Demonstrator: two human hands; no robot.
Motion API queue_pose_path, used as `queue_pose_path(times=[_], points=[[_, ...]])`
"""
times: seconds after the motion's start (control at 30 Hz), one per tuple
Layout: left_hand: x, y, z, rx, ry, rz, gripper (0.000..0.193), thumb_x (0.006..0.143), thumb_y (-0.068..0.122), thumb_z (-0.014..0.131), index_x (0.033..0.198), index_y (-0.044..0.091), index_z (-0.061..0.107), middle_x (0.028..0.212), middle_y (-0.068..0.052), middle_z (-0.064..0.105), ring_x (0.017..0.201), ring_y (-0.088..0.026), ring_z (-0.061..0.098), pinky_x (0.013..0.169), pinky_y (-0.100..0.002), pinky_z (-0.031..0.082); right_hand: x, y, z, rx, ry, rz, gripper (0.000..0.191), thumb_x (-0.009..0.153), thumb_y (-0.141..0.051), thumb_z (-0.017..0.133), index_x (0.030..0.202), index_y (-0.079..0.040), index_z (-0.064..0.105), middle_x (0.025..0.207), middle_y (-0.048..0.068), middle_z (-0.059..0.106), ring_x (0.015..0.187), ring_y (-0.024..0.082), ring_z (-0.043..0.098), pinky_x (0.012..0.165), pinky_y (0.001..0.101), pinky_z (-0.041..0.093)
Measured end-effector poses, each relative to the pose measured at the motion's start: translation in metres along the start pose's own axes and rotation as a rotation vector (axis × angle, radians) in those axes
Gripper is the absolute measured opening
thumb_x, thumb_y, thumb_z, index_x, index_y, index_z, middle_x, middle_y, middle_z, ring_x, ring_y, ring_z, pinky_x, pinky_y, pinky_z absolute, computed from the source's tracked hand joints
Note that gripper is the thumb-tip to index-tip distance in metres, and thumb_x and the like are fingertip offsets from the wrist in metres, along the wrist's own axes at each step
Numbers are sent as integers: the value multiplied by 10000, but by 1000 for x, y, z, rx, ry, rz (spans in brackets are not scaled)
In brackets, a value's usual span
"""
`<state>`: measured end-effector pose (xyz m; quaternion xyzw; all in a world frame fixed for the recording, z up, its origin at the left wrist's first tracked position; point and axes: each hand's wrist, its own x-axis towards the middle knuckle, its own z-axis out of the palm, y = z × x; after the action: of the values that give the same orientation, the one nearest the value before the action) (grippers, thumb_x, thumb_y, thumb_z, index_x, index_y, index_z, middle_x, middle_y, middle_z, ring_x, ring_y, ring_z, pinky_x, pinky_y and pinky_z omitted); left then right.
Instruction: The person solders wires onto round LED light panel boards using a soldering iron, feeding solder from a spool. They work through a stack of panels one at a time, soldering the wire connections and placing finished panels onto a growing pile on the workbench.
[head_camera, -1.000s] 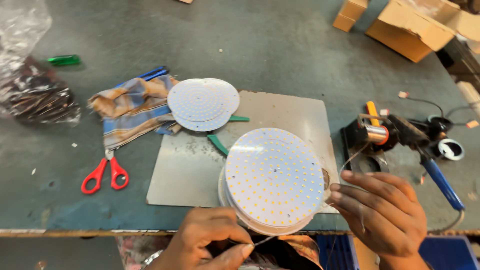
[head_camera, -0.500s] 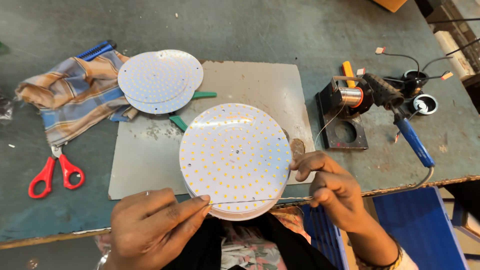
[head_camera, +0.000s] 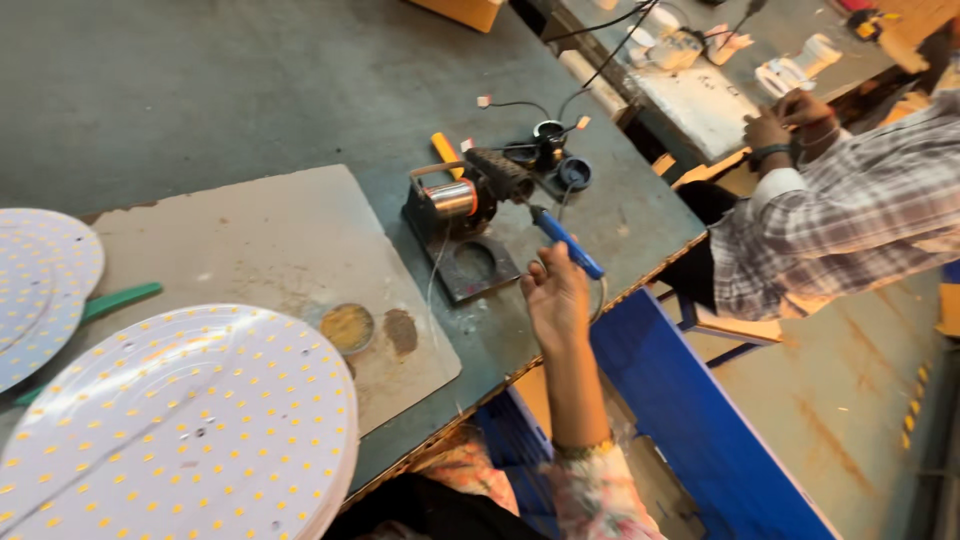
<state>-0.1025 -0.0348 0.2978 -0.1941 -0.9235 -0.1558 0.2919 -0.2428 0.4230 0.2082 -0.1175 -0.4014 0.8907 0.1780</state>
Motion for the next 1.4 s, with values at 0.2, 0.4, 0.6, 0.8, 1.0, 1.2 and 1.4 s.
queue_pose_path(times=[0.2,0.4,0.6,0.8,1.0,1.2,1.4], points=[[-13,4,-20,-108,-25,-390,186,847,124,815,991,18,767,709,-100,609,525,-140,487,452,-270,356,54,25,25,-481,-64,-577,472,971,-275,730,1349,-76,530,835,-25,571,665,55,503,573,216,419],[-46,9,-68,-183,35,-825,193,865,126,812,993,-10,764,683,-101,558,525,-133,462,441,-264,323,60,0,-18,-727,-15,-850,346,1091,-327,700,1234,-15,658,858,-14,560,694,68,559,622,203,483],[-35,12,-74,-321,454,-660,155,801,70,825,882,-24,732,808,-51,621,518,-48,439,469,-224,262,25,-57,-30,-609,-88,-1101,500,1178,-481,586,1116,11,525,884,129,552,576,134,428,516,239,339],[-38,13,-79,-433,497,-610,147,776,87,819,885,29,741,1049,-79,625,651,-42,499,536,-196,356,-26,-69,39,-483,-379,-874,398,1147,-374,611,1107,7,504,779,105,496,588,150,434,551,243,315],[-61,7,-85,-399,446,-635,138,769,83,823,876,43,744,1109,-79,642,738,-72,527,607,-221,404,-67,-55,136,-195,-508,-544,322,1094,-237,683,941,5,535,747,74,511,508,105,407,491,228,327],[-70,7,-90,-450,449,-651,142,773,78,815,890,49,741,1135,-75,641,772,-72,549,617,-218,415,-90,-45,185,-353,-768,-497,261,1035,-135,692,880,12,542,712,105,578,435,81,390,432,215,308],[-69,8,-92,-437,451,-629,149,761,80,823,878,40,740,1104,-77,647,713,-72,522,600,-220,411,-97,-36,208,-421,-732,-380,110,924,-52,667,924,-12,565,743,70,606,453,45,378,427,179,289]])
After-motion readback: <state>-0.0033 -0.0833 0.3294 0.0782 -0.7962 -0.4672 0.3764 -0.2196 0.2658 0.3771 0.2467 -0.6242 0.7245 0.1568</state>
